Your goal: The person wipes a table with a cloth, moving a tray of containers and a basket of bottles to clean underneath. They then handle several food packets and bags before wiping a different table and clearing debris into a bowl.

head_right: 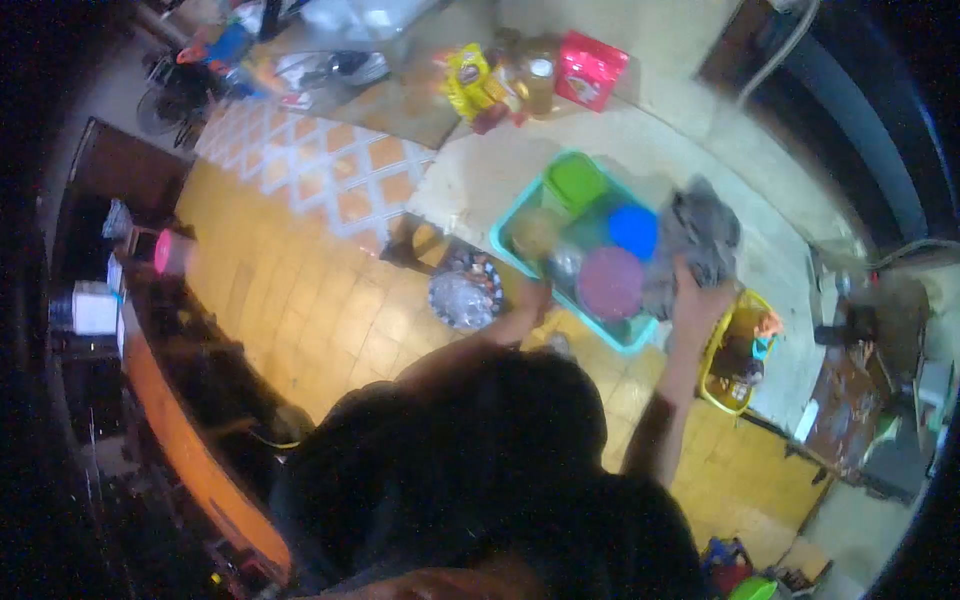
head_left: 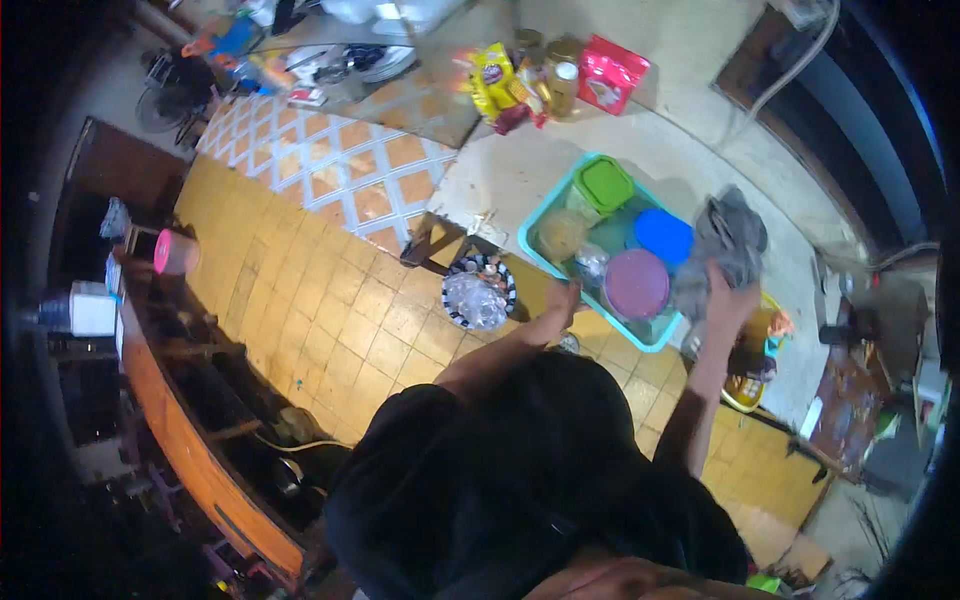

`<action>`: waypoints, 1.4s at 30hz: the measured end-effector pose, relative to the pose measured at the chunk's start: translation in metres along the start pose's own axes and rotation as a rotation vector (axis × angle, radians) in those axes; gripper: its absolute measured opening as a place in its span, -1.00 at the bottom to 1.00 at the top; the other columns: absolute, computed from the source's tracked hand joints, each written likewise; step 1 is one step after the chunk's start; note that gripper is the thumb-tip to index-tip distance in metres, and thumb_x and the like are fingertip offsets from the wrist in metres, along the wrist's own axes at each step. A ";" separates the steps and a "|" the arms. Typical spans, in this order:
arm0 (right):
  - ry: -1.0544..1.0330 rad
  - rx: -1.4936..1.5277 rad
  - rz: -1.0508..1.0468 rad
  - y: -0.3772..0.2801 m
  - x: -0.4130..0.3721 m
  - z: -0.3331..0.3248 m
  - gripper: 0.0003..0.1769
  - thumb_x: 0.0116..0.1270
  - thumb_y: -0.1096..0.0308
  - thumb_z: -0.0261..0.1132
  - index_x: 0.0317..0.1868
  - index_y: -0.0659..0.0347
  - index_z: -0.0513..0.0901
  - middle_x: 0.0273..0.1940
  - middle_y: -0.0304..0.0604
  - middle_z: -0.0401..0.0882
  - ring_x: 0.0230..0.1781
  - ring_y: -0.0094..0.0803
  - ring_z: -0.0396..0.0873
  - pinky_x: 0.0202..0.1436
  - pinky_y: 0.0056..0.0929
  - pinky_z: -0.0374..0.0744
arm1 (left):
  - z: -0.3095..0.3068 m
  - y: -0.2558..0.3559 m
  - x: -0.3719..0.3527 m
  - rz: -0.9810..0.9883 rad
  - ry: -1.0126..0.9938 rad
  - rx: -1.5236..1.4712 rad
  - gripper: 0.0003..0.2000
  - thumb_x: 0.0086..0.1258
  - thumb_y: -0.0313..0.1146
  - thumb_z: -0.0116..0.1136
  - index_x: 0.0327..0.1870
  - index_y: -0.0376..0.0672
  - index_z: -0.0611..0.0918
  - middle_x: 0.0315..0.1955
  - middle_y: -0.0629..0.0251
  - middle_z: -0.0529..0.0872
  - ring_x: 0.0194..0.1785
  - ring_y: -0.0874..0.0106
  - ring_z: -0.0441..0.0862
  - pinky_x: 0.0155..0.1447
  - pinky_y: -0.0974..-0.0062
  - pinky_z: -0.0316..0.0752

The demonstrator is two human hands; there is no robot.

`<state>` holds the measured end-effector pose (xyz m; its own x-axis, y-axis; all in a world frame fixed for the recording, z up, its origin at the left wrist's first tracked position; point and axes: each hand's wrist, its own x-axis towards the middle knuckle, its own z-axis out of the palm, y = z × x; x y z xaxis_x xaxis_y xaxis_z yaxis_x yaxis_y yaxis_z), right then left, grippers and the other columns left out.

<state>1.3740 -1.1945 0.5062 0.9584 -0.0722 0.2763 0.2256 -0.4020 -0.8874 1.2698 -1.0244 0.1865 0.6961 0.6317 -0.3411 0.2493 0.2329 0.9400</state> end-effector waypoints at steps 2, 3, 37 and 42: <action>0.049 0.150 0.000 0.024 -0.001 -0.017 -0.36 -0.02 0.38 0.50 0.06 0.47 0.48 -0.03 0.00 0.59 -0.04 -0.22 0.54 0.13 -0.29 0.45 | -0.016 0.027 -0.010 0.048 0.025 0.142 -0.81 0.35 -0.35 0.09 -0.15 -0.27 0.55 -0.38 0.13 0.65 -0.28 0.24 0.63 -0.33 0.25 0.51; 0.036 0.159 -0.004 0.030 0.000 -0.026 -0.36 -0.02 0.38 0.50 0.06 0.47 0.48 -0.03 0.00 0.59 -0.04 -0.22 0.54 0.13 -0.29 0.45 | -0.024 0.065 -0.028 0.129 0.198 0.460 -0.77 0.32 -0.35 0.11 -0.10 -0.29 0.52 -0.43 0.16 0.62 -0.39 0.29 0.62 -0.42 0.29 0.50; 0.314 -0.004 0.340 0.085 -0.177 -0.111 -0.52 0.12 0.31 0.39 0.05 0.35 0.56 -0.08 -0.15 0.60 -0.16 -0.44 0.51 -0.10 -0.42 0.48 | -0.602 0.123 0.156 0.216 -0.105 0.243 -0.65 0.30 -0.41 0.04 0.10 -0.28 0.46 -0.01 0.06 0.59 0.05 0.15 0.60 0.11 0.20 0.60; 0.390 -0.106 0.395 0.071 -0.207 -0.131 -0.51 0.11 0.28 0.41 0.03 0.34 0.57 -0.15 -0.15 0.62 -0.26 -0.45 0.51 -0.19 -0.41 0.49 | -0.572 0.157 0.154 0.536 -0.297 0.700 -0.68 0.33 -0.39 0.10 0.09 -0.18 0.48 -0.04 0.18 0.61 0.06 0.23 0.59 0.15 0.24 0.56</action>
<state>1.1686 -1.3277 0.4338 0.8263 -0.5596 0.0640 -0.1759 -0.3644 -0.9145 1.0308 -0.4677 0.2791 0.9553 0.2886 0.0635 0.1271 -0.5953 0.7934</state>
